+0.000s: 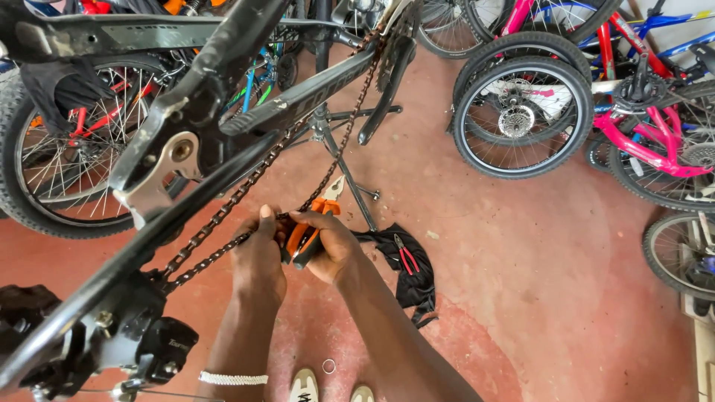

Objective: Servicing a bicycle drivetrain by using pliers to manipulate the chain.

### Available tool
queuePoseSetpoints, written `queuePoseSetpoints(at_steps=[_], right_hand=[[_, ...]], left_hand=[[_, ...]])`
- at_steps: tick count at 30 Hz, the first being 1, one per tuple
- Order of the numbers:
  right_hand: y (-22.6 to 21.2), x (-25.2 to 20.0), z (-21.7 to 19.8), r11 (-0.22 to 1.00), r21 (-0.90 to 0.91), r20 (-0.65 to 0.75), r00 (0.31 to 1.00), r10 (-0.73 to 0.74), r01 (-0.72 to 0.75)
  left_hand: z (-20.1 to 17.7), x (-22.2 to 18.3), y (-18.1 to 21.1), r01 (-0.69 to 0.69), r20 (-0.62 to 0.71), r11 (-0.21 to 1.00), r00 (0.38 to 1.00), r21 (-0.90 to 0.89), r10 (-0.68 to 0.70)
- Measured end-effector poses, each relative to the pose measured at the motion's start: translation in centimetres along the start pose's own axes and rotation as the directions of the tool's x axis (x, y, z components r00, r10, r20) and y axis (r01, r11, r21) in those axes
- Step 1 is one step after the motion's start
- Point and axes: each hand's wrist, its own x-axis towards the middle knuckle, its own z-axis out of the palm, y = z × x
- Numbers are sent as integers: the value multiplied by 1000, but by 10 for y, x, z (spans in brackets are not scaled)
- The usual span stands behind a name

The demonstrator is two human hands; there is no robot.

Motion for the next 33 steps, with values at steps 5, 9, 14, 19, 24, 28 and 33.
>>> queuePoseSetpoints(at_steps=[5, 9, 14, 19, 24, 28, 33], right_hand=[[-6, -7, 4, 998, -51, 18, 999, -33, 34], [-8, -12, 3, 992, -102, 33, 997, -69, 73], [-8, -17, 4, 983, -145, 55, 993, -105, 112], [-9, -24, 8, 964, -207, 83, 984, -155, 169], [-5, -31, 10, 940, -242, 129, 968, -216, 243], [-5, -35, 14, 937, -253, 122, 968, -218, 243], [-4, -32, 8, 944, -230, 92, 971, -221, 237]], left_hand=[[-3, 6, -6, -5, -2, 999, 1000, 35, 5], [-8, 11, -16, -2, -2, 997, 1000, 81, 2], [-15, 17, -25, -5, 0, 991, 1000, 132, 5], [-18, 19, -29, -5, 4, 981, 1000, 193, 5], [-15, 9, -17, -3, -15, 973, 1000, 230, 7], [-14, 7, -12, 14, -18, 964, 1000, 267, -10], [-11, 1, 4, 98, 7, 972, 995, 213, -102]])
